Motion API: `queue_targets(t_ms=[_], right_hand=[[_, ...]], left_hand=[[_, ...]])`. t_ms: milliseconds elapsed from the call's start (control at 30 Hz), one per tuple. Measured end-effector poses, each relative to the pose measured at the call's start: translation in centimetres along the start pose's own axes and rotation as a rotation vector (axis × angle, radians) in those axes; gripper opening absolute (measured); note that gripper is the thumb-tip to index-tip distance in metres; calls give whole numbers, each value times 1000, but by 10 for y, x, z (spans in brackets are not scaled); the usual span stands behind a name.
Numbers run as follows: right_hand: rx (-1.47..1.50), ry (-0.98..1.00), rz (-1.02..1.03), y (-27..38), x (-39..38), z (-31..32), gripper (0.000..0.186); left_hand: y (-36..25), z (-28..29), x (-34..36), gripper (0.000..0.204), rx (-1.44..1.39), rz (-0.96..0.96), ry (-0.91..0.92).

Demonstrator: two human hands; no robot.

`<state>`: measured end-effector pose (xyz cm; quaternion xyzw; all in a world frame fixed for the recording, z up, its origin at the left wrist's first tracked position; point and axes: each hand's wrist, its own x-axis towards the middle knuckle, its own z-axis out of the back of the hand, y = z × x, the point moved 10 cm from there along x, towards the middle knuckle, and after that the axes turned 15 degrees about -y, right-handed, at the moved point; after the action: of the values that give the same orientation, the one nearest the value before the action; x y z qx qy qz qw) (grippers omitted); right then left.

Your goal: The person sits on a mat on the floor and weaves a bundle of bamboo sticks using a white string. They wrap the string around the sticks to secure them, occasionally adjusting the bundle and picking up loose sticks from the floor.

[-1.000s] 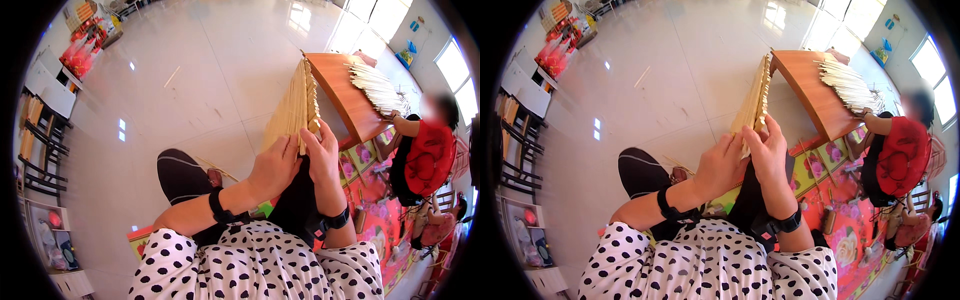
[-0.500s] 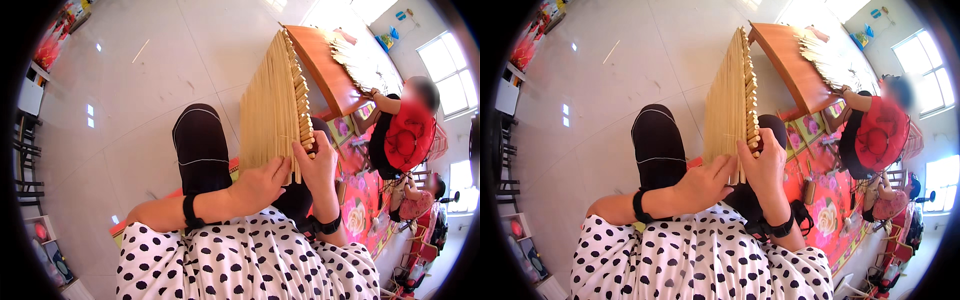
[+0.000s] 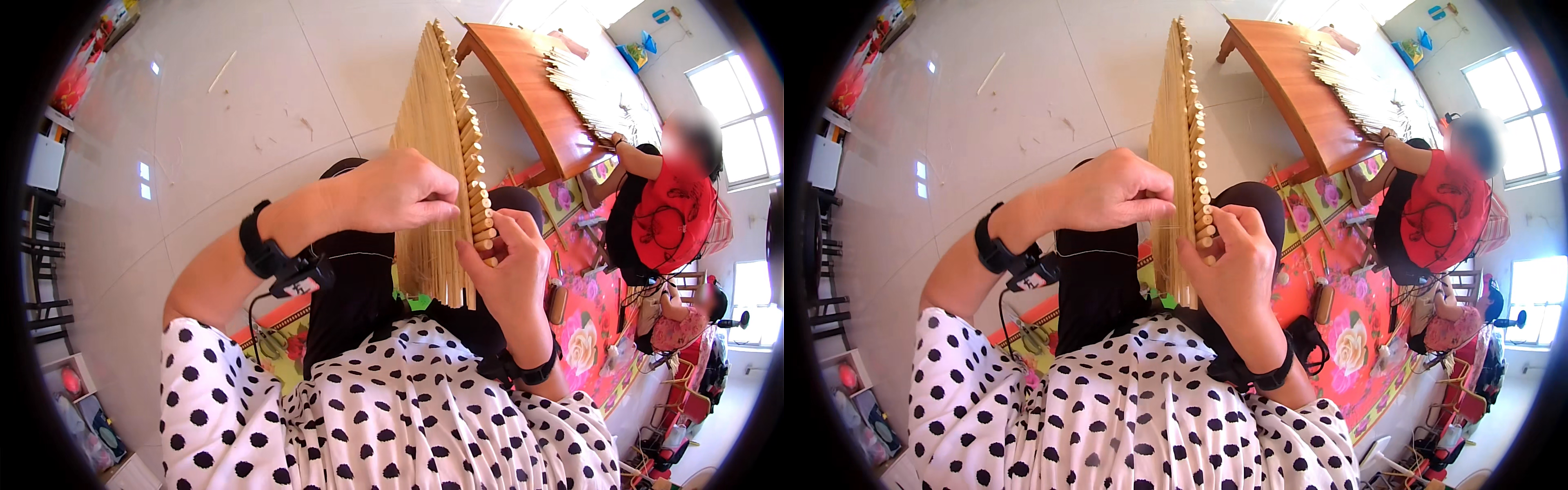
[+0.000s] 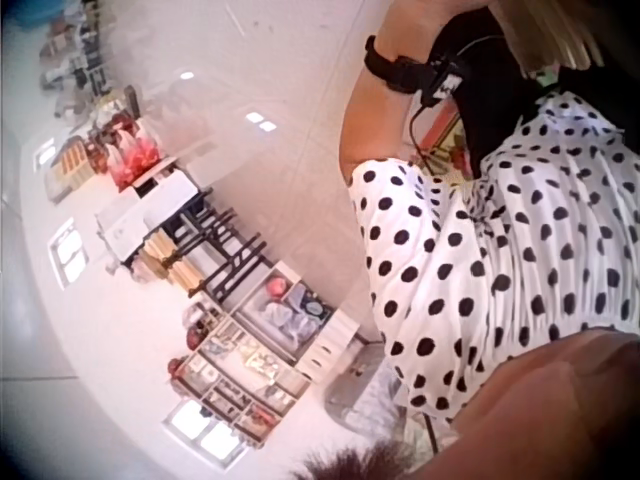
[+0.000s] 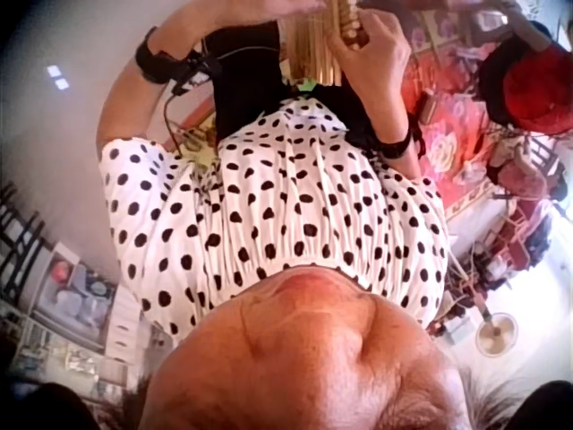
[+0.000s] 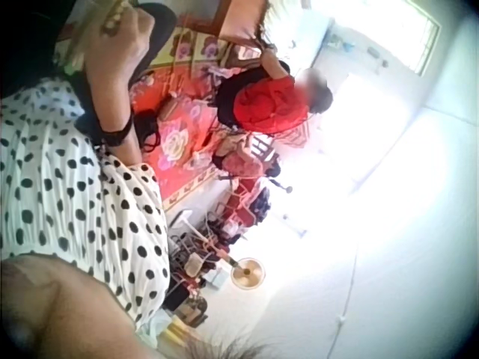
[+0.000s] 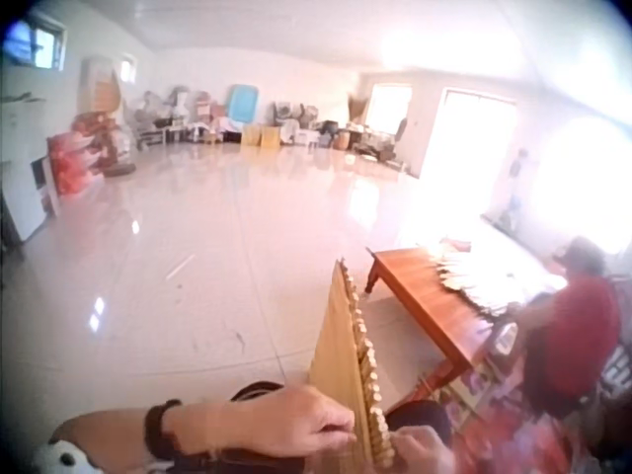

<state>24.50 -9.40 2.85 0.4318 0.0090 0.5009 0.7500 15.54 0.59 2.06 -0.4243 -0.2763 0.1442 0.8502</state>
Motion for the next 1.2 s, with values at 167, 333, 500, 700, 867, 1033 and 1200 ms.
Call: queue_targets(t_ms=[167,333,500,700,867,1033,1200], right_hand=[[-14,32,33,4,-3,-2,36],[-27,-2,91,13,-8,-4,36],[-18,-29,114,12,-11,-5,36],[-3,-33,143,18,-14,-10,35],[93,4,83,28,-19,-24,34],[94,-12,146,32,-18,-23,35],[51,-52,107,10,-9,-8,33]], left_hand=[[-17,-24,9,17,31,-150,329],[-16,-39,-2,26,468,-201,495],[-22,-43,-11,17,527,-366,399],[-37,-40,-27,12,513,-654,294],[-35,-25,-44,13,511,-679,344],[-10,-17,-71,13,578,-532,451],[27,41,-77,21,700,-205,283]])
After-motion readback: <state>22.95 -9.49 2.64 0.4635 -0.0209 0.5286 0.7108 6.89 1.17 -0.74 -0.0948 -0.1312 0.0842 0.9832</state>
